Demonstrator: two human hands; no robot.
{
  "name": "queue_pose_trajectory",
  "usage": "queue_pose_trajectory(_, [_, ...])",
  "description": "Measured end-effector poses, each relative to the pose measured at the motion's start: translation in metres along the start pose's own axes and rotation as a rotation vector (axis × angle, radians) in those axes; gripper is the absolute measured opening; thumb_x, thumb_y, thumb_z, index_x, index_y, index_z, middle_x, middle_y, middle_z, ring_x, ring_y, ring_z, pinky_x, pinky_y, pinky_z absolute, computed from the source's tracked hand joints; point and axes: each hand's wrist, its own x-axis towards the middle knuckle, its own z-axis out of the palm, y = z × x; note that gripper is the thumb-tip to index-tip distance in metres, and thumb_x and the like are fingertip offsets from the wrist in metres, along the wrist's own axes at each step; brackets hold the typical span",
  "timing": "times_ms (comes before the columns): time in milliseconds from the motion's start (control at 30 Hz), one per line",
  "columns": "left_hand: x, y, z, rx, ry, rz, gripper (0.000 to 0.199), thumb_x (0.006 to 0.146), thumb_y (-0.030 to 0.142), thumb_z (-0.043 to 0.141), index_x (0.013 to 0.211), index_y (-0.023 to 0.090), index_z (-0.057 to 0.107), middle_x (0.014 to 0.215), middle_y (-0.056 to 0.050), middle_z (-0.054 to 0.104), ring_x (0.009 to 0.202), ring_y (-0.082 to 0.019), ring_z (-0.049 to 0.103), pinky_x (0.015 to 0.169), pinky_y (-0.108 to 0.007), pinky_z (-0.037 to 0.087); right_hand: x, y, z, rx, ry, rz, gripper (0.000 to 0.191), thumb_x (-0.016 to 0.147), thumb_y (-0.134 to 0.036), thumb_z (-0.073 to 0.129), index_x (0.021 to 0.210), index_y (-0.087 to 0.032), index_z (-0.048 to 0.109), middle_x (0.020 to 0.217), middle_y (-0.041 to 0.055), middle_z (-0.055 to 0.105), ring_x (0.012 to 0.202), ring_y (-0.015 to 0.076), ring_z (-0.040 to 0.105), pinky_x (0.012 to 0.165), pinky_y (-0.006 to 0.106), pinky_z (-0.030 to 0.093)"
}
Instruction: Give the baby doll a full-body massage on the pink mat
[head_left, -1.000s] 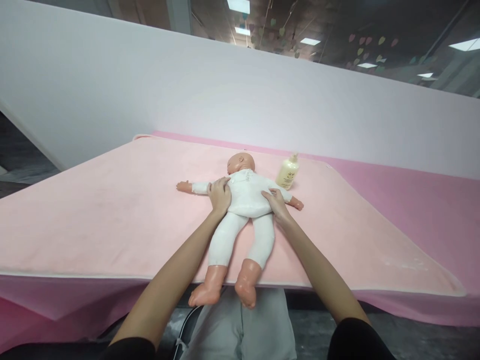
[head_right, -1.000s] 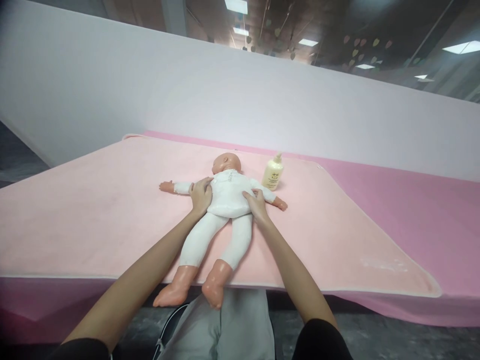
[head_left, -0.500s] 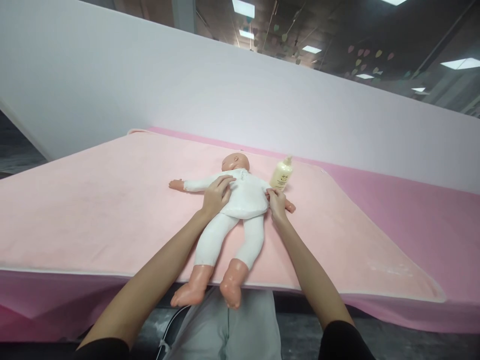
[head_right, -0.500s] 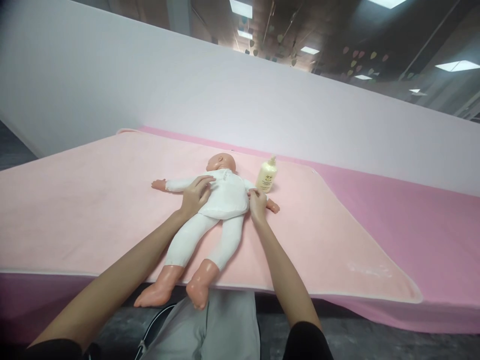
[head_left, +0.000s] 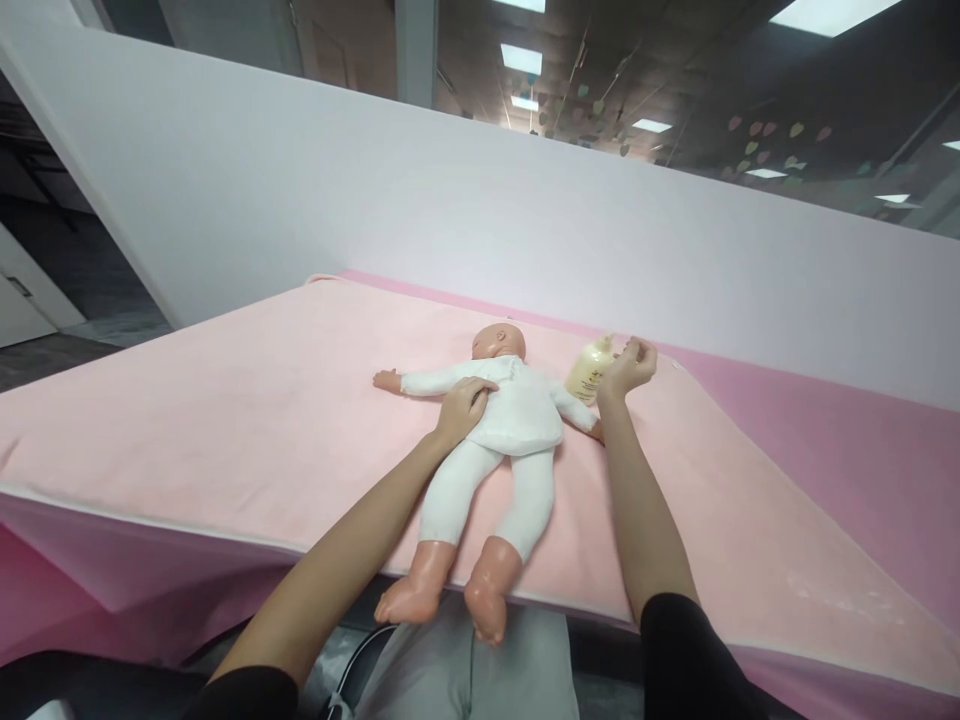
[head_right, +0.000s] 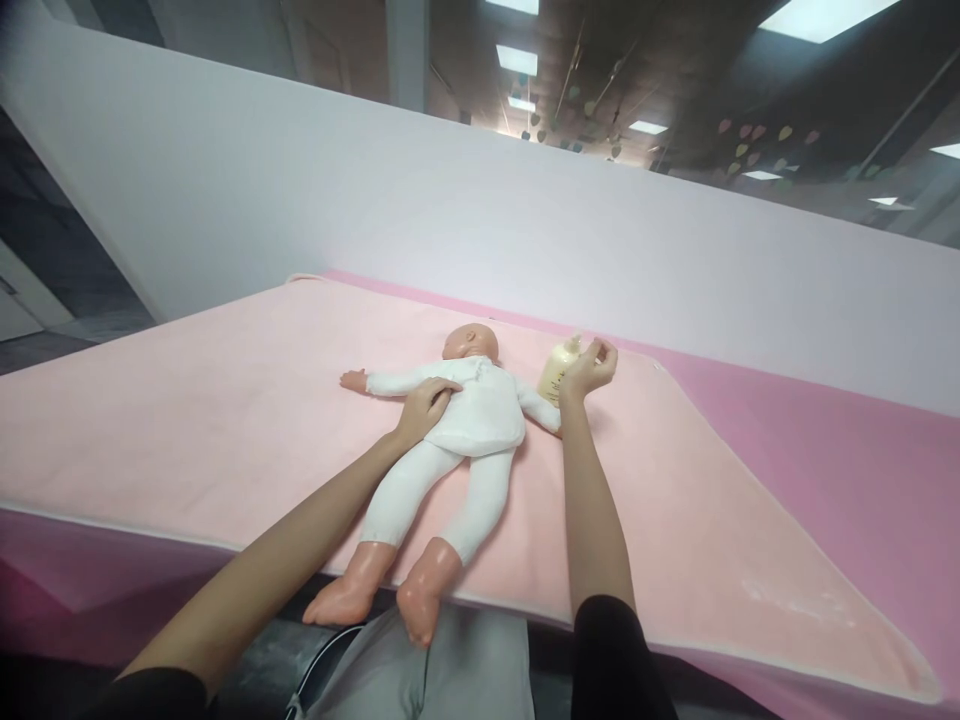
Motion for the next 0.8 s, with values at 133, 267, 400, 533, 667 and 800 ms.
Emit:
queue_pose_trajectory(133, [0.0,0.0,0.0,-0.01,-0.007,-0.015,0.026,0.084,0.013,0.041,0.09,0.019,0.065,0.095,-0.004,0.069,0.094,-0.019,0.061,0.09,-0.035,0.046,0.008,0.012,-0.002,-0.016,-0.06,0.036,0.021,0.08,-0.027,0.037,0.09,-0.018,0.054,0.106,0.0092,0.061,0.101,0.0192,0.058,0.093,0.035,0.046])
queue_pose_trajectory(267, [0.002,0.001,0.0,-0.011,-0.012,-0.011,0.026,0.083,0.013,0.041,0.09,0.018,0.066,0.096,-0.005,0.069,0.095,-0.02,0.061,0.09,-0.036,0.046,0.018,0.019,-0.005,0.002,-0.186,0.087,0.034,0.078,-0.023,0.036,0.104,-0.016,0.056,0.119,0.0093,0.059,0.111,0.0189,0.055,0.099,0.037,0.043])
queue_pose_trajectory(400, [0.005,0.003,-0.001,0.009,-0.04,-0.028,0.026,0.083,0.013,0.041,0.09,0.017,0.066,0.096,-0.006,0.069,0.094,-0.021,0.061,0.09,-0.036,0.046,0.026,0.018,-0.006,0.044,-0.295,0.133,0.041,0.077,-0.024,0.04,0.113,-0.015,0.057,0.124,0.0091,0.057,0.114,0.0183,0.054,0.098,0.036,0.044])
queue_pose_trajectory(533, [0.007,0.005,-0.003,0.023,-0.061,-0.043,0.026,0.082,0.014,0.041,0.089,0.018,0.066,0.097,-0.005,0.07,0.095,-0.021,0.061,0.091,-0.036,0.046,0.028,0.014,-0.009,0.078,-0.379,0.164,0.046,0.075,-0.025,0.045,0.119,-0.015,0.057,0.128,0.0099,0.054,0.116,0.0173,0.053,0.099,0.034,0.043])
queue_pose_trajectory(667, [0.007,0.006,-0.004,0.024,-0.071,-0.046,0.026,0.081,0.014,0.041,0.089,0.019,0.066,0.097,-0.005,0.07,0.096,-0.021,0.061,0.092,-0.037,0.046,0.031,0.014,-0.01,0.093,-0.443,0.198,0.05,0.074,-0.027,0.049,0.122,-0.016,0.056,0.131,0.0101,0.052,0.12,0.0185,0.05,0.102,0.035,0.04])
queue_pose_trajectory(800, [0.007,0.006,-0.005,-0.018,-0.054,-0.058,0.028,0.08,0.015,0.042,0.089,0.018,0.067,0.098,-0.006,0.07,0.097,-0.022,0.062,0.093,-0.038,0.045,0.031,0.013,-0.01,0.074,-0.435,0.154,0.048,0.073,-0.027,0.051,0.119,-0.016,0.057,0.129,0.0102,0.054,0.12,0.0199,0.05,0.103,0.038,0.039])
